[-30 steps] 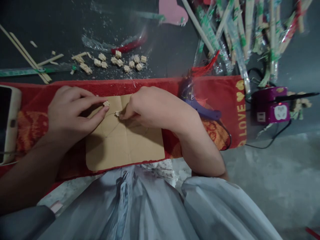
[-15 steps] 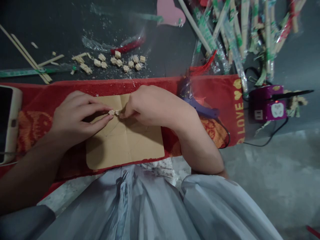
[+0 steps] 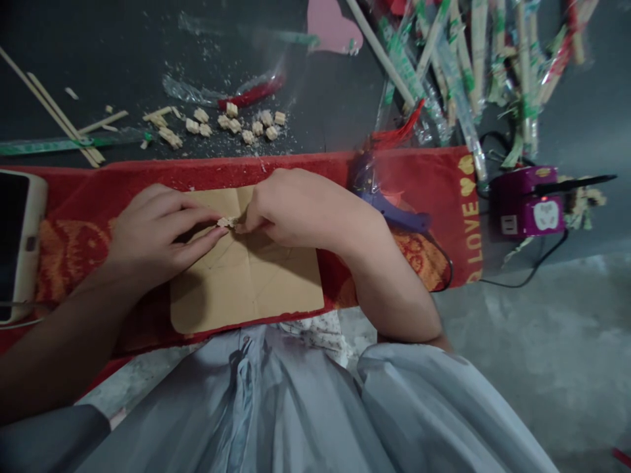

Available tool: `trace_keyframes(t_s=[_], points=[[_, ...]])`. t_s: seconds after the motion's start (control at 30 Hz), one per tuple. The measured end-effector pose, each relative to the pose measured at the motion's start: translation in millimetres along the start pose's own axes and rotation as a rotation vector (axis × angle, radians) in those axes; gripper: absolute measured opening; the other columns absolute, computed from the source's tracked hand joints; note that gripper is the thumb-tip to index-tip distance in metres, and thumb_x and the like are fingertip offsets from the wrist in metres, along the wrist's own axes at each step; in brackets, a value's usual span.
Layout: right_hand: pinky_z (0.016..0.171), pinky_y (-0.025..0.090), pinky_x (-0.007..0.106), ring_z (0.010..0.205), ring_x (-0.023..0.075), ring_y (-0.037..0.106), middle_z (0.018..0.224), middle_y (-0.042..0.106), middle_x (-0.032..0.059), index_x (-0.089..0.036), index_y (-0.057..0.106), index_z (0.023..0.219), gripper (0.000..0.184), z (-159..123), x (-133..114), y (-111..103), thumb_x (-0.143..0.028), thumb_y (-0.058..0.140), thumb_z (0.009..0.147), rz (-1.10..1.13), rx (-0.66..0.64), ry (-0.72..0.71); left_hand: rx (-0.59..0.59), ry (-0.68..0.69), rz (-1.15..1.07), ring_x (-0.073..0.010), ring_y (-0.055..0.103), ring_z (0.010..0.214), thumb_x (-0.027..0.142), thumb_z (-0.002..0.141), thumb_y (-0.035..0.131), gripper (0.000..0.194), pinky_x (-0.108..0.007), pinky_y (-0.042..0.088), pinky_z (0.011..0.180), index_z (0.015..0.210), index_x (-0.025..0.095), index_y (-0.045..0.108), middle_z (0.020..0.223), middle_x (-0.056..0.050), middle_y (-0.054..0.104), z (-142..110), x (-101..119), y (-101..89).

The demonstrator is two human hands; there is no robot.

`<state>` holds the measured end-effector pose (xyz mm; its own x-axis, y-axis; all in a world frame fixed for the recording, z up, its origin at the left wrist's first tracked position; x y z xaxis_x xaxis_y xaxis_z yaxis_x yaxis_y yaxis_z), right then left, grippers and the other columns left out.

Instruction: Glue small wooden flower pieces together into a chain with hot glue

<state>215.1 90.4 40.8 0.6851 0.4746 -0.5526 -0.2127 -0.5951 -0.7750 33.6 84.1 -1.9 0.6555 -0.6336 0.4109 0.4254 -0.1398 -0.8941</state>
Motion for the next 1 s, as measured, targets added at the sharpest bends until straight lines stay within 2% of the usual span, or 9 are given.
trace_keyframes(t_s=[0.13,0.43,0.63,0.83,1.0], points=[[0.082,0.045,0.035,0.095,0.0196,0.078,0.105,0.093,-0.0005,-0.033,0.096,0.115,0.036,-0.7,-0.6,-0.4,-0.016,0.066,0.108,-0.030,-0.007,0.015,-0.006,-0.014,-0.018,-0.0328,0.072,0.098,0.054,0.113,0.066,0.029,-0.052,0.060,0.089,0.102,0.036,0.087,0.097,-0.007,0.079,-1.0,-1.3,-1.8],[0.077,0.040,0.032,0.089,0.0149,0.075,0.111,0.093,-0.0002,-0.029,0.096,0.120,0.043,2.6,-2.5,4.5,-0.006,0.063,0.104,-0.081,-0.056,-0.016,0.006,-0.005,-0.019,-0.0314,0.075,0.096,0.052,0.114,0.067,0.026,-0.049,0.064,0.089,0.109,0.036,0.087,0.099,-0.005,0.082,-3.1,3.0,-3.2],[0.080,0.042,0.031,0.099,0.0173,0.078,0.119,0.093,0.0026,-0.027,0.094,0.128,0.044,3.5,-1.9,6.3,-0.006,0.064,0.105,-0.069,-0.094,0.010,0.026,-0.035,-0.049,-0.0304,0.078,0.098,0.053,0.115,0.068,0.027,-0.046,0.064,0.091,0.108,0.035,0.088,0.100,-0.005,0.084,-5.0,2.1,-1.0],[0.076,0.039,0.032,0.083,0.0146,0.071,0.104,0.091,0.0014,-0.027,0.096,0.118,0.042,2.0,-3.3,4.6,-0.008,0.060,0.105,-0.096,-0.032,-0.068,0.030,-0.040,-0.071,-0.0307,0.081,0.104,0.052,0.114,0.069,0.025,-0.044,0.065,0.095,0.109,0.034,0.086,0.105,-0.004,0.086,-6.0,-0.5,3.0],[0.075,0.035,0.033,0.077,0.0137,0.064,0.100,0.089,0.0005,-0.028,0.095,0.120,0.044,2.2,-4.2,4.6,-0.008,0.060,0.104,-0.118,-0.061,-0.063,0.001,-0.026,-0.059,-0.0289,0.083,0.100,0.054,0.117,0.066,0.031,-0.042,0.065,0.090,0.106,0.032,0.084,0.102,-0.004,0.086,-4.3,3.0,1.0]])
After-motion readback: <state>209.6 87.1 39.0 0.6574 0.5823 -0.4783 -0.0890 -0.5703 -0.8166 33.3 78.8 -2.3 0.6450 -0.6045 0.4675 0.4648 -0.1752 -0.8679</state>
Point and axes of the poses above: each hand's wrist, its own z-axis towards the middle knuckle, its own y-axis out of the palm, x = y × z, the point moved 7 cm from there along z, towards the middle knuckle
